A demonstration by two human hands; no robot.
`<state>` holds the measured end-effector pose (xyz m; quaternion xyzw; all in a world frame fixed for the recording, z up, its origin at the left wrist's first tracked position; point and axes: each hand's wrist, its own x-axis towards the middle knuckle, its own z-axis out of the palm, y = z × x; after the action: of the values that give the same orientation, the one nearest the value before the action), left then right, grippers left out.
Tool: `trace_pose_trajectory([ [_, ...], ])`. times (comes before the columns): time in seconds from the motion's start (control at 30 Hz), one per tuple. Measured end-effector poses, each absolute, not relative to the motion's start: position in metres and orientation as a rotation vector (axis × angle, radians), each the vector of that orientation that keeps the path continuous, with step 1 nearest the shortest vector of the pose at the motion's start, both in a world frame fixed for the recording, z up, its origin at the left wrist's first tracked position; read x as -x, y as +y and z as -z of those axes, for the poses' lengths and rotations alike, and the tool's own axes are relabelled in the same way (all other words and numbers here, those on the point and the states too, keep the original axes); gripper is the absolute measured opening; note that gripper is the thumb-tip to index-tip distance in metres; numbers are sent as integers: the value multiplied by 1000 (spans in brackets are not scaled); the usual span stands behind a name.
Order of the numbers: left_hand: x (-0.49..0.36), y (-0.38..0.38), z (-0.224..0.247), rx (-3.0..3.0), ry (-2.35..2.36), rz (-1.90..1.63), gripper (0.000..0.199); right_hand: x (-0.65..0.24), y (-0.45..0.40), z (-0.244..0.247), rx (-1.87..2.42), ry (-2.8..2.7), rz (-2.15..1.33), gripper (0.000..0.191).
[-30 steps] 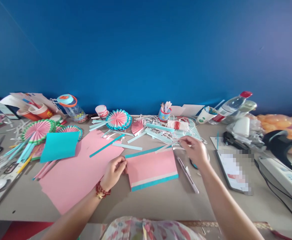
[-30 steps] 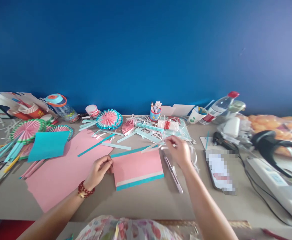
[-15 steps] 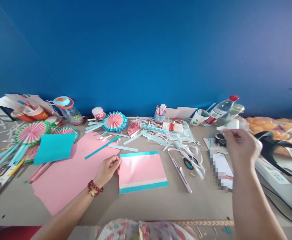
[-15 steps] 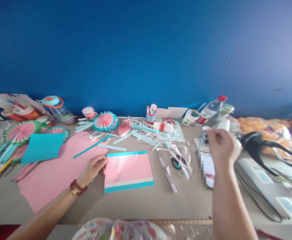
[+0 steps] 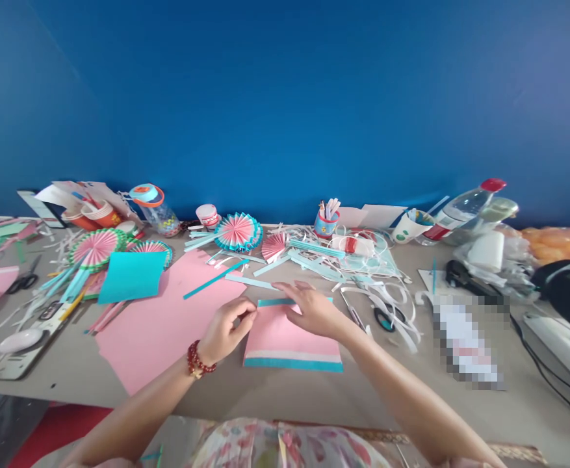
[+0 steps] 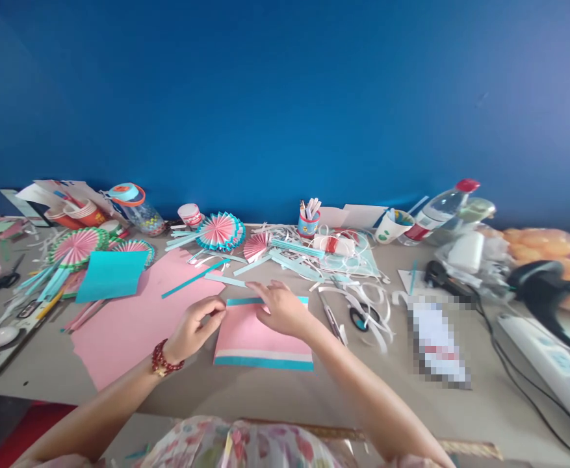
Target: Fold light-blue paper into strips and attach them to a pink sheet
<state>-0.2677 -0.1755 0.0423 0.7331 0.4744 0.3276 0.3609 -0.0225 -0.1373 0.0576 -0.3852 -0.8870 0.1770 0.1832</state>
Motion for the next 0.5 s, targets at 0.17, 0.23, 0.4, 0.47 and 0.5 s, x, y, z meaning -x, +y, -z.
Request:
trace_pose_trajectory([
  [0.17,275,-191,-33,-1603,1218,-640,28,20,-125,-56,1119,-2463,-491,59],
  [0.23,276,-197,-29,-1574,1238,-517,29,16,-120,-56,1100,-2453,-487,58],
  [0.4,270,-205,-26,-1551,1267,-424,27,14,-115,-55,1102,-2456,-439,56],
  [0.47,267,-206,-26,-1513,1254,-455,27,16,-121,-58,1132,-2412,-314,51],
  [0.5,266,-207,-26,-1492,1244,-468,28,18,-127,-60,1145,-2366,-245,47],
])
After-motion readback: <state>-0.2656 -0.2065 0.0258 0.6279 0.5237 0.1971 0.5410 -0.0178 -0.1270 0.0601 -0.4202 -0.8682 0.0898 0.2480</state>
